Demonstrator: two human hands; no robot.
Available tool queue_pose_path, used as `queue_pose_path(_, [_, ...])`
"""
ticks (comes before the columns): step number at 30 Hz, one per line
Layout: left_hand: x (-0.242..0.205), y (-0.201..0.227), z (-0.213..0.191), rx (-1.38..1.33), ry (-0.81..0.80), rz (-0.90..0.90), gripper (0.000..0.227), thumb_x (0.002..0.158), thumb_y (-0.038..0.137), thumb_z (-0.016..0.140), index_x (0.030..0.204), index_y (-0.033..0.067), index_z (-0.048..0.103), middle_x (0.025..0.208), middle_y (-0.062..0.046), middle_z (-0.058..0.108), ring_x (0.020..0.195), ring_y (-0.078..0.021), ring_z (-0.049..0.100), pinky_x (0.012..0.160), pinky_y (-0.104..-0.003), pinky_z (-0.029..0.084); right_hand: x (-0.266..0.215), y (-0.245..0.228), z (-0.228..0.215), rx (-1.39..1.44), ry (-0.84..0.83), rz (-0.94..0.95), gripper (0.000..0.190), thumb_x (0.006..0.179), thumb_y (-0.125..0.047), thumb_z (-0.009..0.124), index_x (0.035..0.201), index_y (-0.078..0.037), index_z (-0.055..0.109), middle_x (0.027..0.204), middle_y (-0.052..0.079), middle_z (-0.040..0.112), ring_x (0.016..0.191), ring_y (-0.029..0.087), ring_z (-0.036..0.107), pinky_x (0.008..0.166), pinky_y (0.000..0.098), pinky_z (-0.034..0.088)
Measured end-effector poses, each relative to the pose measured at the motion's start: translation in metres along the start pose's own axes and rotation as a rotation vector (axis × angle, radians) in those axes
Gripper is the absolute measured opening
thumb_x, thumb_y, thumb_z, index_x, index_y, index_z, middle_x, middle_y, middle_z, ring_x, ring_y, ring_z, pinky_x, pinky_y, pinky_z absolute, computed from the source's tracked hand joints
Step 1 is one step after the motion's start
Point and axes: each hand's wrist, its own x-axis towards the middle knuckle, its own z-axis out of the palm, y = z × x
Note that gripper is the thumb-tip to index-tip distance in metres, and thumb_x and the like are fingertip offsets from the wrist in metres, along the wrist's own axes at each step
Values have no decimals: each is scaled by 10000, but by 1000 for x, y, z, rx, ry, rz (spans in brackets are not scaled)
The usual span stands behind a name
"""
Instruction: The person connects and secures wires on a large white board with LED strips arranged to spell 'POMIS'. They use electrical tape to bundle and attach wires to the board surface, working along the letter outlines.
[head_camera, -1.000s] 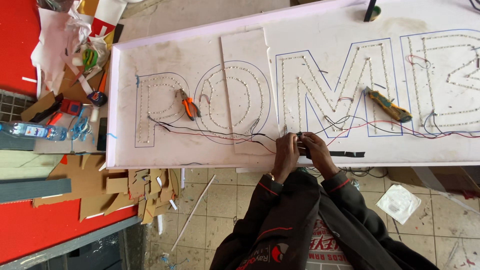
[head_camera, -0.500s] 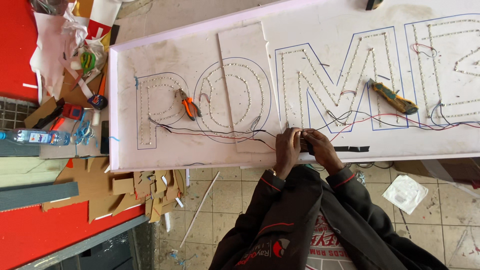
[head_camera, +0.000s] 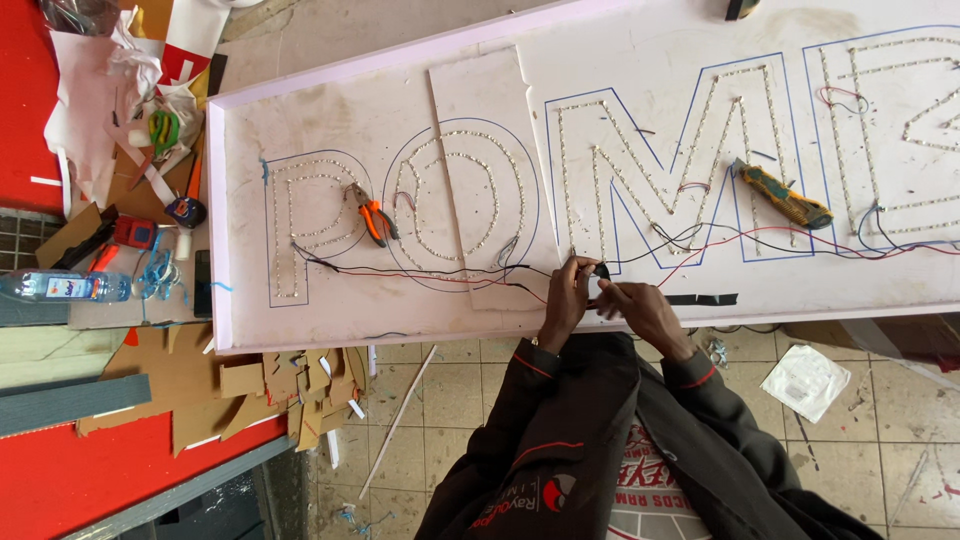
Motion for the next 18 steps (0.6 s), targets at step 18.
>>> queue_pose_path(18, [5,-3,-13,-87,-120,14,108,961,85,559,1011,129,644,804,-51,705,749,-222,667,717,-319,491,71,71,-9,-539,310,-921,55,847,-160,659,901,-169,662,945,27,612,936,278,631,826,373,495])
